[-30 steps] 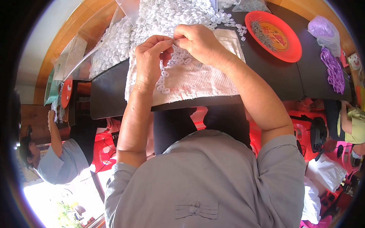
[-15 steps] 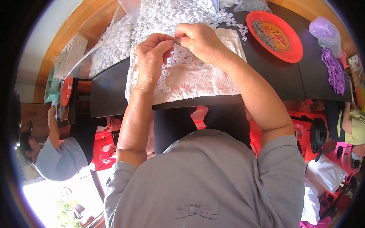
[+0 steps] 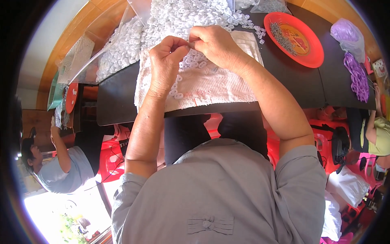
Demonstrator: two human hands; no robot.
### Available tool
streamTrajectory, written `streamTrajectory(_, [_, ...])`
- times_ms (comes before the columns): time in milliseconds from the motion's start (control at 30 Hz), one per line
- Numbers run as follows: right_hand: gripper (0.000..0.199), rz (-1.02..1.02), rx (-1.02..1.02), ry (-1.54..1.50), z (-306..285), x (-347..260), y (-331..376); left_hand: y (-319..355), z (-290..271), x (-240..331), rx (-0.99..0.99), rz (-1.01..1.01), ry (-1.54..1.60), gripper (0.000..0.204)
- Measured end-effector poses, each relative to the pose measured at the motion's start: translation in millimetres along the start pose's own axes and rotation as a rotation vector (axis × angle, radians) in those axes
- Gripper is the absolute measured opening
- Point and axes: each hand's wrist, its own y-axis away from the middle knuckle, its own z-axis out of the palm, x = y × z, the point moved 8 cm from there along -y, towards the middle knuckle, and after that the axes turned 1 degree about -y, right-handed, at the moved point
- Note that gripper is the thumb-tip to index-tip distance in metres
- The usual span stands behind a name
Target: Assembling small white plastic rings or components by hand.
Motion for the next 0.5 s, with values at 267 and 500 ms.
streamTrajectory(267, [0.009,-0.067,0.014,0.065,0.6,-2.4,-0.1,-1.3,0.4,-2.2,-0.013,0.007,-0.004,0.011])
streamTrajectory(500, [0.009,-0.067,0.002,0.068,1.2,-3.7,-0.3,-1.1,0.0,-2.2,-0.017,0.008,-0.016,0.011])
